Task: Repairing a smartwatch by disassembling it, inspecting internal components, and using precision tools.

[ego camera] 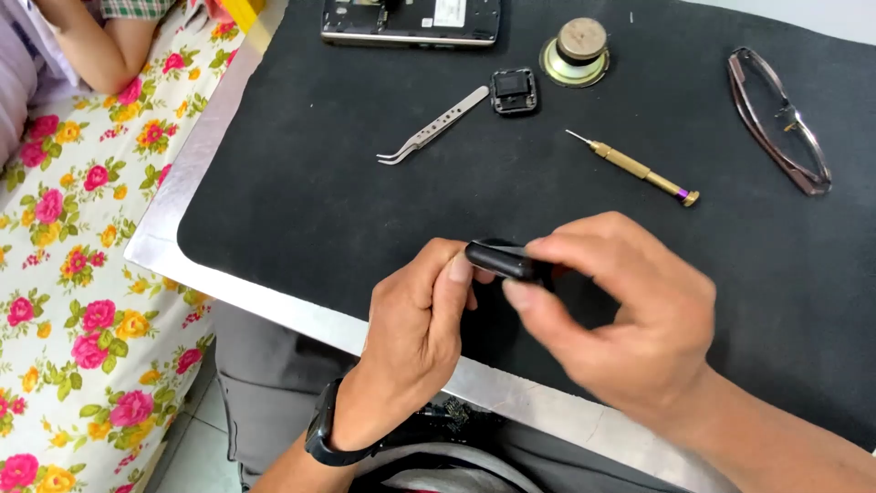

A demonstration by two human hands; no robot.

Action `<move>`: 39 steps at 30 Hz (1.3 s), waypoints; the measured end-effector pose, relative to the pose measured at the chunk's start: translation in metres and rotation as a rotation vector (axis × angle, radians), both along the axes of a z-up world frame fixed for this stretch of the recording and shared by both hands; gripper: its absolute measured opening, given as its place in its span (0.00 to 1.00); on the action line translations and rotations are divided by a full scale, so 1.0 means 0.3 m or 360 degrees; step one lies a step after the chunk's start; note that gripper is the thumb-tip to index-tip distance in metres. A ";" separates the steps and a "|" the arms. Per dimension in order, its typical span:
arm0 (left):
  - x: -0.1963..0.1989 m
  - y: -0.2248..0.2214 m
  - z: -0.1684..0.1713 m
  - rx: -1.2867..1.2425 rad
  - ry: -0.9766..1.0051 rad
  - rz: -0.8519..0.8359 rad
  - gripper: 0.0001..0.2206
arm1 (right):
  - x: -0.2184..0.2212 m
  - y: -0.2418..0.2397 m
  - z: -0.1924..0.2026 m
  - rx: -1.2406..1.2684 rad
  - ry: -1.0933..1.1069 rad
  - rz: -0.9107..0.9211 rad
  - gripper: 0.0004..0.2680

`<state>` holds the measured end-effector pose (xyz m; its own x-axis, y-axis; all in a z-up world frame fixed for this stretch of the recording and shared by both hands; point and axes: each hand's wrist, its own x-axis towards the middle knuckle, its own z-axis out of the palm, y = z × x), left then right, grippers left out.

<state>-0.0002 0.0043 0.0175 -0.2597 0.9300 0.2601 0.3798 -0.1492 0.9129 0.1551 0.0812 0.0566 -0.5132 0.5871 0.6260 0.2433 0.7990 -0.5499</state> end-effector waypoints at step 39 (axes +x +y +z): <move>0.001 0.008 0.000 -0.0058 -0.0178 -0.0209 0.19 | 0.024 0.026 -0.073 0.0125 -0.0222 0.0230 0.14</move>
